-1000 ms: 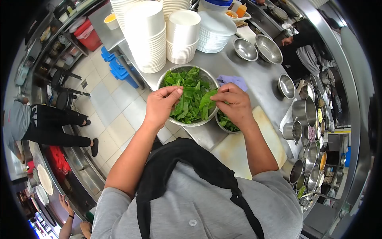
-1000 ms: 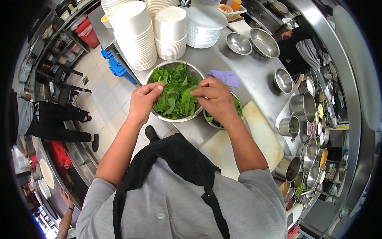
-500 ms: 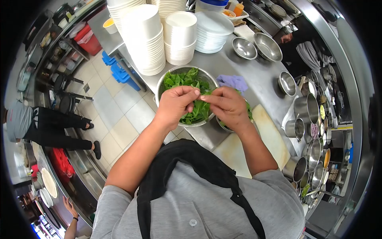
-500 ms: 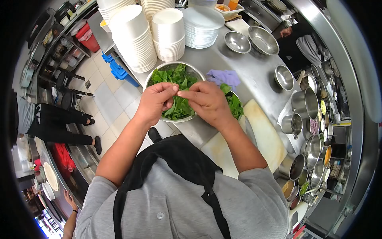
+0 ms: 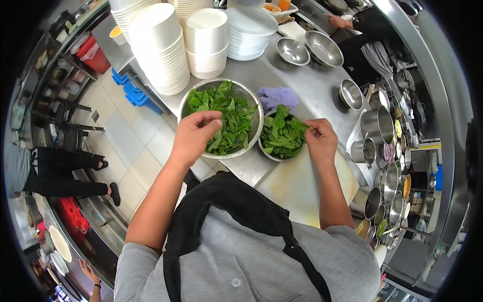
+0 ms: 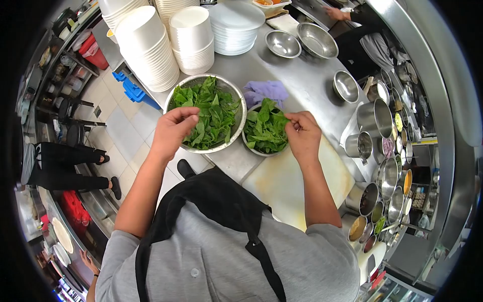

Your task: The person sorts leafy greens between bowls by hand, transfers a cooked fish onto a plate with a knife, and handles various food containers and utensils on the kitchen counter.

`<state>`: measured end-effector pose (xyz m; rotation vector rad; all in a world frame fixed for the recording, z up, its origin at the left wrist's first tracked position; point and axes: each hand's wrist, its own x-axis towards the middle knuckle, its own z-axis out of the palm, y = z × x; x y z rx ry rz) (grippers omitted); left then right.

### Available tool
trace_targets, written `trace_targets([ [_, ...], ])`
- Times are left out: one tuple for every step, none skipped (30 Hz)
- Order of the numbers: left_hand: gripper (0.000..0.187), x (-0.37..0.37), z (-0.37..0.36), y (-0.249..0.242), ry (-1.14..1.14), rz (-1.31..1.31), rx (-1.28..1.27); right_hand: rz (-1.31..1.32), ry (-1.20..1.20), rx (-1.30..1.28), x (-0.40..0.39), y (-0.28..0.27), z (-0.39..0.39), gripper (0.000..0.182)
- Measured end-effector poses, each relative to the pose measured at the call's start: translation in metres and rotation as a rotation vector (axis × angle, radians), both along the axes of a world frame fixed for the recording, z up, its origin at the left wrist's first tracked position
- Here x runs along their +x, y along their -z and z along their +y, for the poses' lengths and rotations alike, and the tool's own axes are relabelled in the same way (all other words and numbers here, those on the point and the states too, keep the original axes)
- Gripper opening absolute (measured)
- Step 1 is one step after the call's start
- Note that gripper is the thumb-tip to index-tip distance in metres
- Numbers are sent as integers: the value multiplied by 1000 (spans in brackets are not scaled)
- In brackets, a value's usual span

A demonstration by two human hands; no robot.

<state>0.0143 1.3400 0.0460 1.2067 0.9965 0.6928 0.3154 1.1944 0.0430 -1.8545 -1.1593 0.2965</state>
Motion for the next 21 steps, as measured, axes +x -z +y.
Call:
trace_targets([
  [26, -5, 2, 2, -35, 37, 61, -265, -129, -88, 2, 1, -3, 24],
  [26, -9, 3, 4, -66, 78, 118, -524, -255, -183, 1, 2, -7, 22],
  [25, -13, 4, 3, -99, 143, 150, -442, -220, -192, 0, 4, -7, 24],
  [25, -19, 5, 4, -107, 152, 149, -434, -229, -190, -3, 2, -1, 24],
  [26, -21, 7, 6, -130, 147, 182, -462, -155, -138, -6, -7, 4, 26],
  [26, -24, 8, 8, -156, 147, 214, -485, -83, -87, -12, -17, 10, 29],
  [26, -27, 10, 12, -169, 123, 206, -340, -137, -69, -27, -31, 28, 27],
  [26, -27, 10, 13, -169, 124, 206, -339, -137, -69, -38, -28, 38, 27],
  [27, -27, 9, 13, -163, 143, 198, -405, -259, -127, -47, -23, 48, 25],
  [27, -27, 9, 11, -162, 159, 197, -476, -382, -177, -56, -21, 58, 23],
  [27, -25, 7, 12, -162, 159, 198, -499, -409, -226, -64, -19, 62, 23],
  [26, -24, 5, 12, -152, 161, 227, -526, -438, -268, -71, -16, 69, 23],
  [26, -25, 4, 11, -148, 165, 258, -537, -452, -283, -84, -11, 82, 23],
  [26, -24, 2, 11, -148, 165, 259, -544, -457, -310, -94, -4, 92, 23],
  [27, -24, 0, 11, -144, 169, 260, -545, -462, -306, -102, 0, 102, 23],
  [27, -27, 0, 11, -146, 173, 264, -522, -430, -323, -110, 3, 114, 23],
  [24, -27, 0, 8, -136, 194, 272, -496, -388, -348, -111, 7, 120, 23],
  [24, -28, -1, 6, -140, 194, 273, -497, -391, -345, -108, 16, 127, 23],
  [24, -29, -2, 4, -137, 215, 274, -523, -471, -385, -107, 22, 134, 23],
  [24, -29, -3, 3, -129, 236, 273, -547, -548, -427, -103, 26, 136, 22],
  [24, -31, -2, 5, -134, 235, 276, -551, -550, -423, -98, 29, 136, 22],
])
